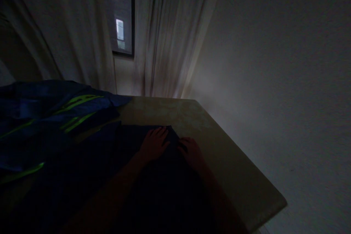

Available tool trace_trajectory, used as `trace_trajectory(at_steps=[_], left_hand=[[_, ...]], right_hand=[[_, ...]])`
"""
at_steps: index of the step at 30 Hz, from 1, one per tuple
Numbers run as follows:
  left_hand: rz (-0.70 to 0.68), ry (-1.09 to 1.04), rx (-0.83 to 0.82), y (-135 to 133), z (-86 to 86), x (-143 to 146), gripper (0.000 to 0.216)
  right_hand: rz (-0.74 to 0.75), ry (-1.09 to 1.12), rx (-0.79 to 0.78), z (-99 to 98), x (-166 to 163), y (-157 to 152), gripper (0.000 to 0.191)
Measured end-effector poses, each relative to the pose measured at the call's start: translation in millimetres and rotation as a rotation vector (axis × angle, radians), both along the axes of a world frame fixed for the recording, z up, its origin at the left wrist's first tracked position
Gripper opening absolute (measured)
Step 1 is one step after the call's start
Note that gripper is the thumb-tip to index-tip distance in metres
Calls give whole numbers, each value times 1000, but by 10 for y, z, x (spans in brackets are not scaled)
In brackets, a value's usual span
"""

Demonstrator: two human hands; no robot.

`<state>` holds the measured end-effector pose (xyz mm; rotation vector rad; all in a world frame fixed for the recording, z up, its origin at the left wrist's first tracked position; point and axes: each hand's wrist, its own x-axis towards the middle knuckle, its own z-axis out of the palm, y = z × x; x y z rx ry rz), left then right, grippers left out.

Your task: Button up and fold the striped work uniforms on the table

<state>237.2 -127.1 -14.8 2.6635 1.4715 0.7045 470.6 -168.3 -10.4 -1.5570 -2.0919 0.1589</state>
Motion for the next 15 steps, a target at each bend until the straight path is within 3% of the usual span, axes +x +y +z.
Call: trace_trajectory(at_steps=[4, 8, 12, 15], left_hand=[[27, 10, -32, 18, -76, 16, 61], [68, -44, -26, 34, -23, 18, 54], [112, -87, -22, 30, 108, -3, 38], [52, -52, -52, -65, 160, -37, 36]], right_hand=[[40, -52, 1, -13, -26, -28, 48], [76, -147, -62, -69, -83, -23, 60], [31, -185, -56, -98, -132, 15, 56], [-45, -175, 1, -53, -139, 8, 46]])
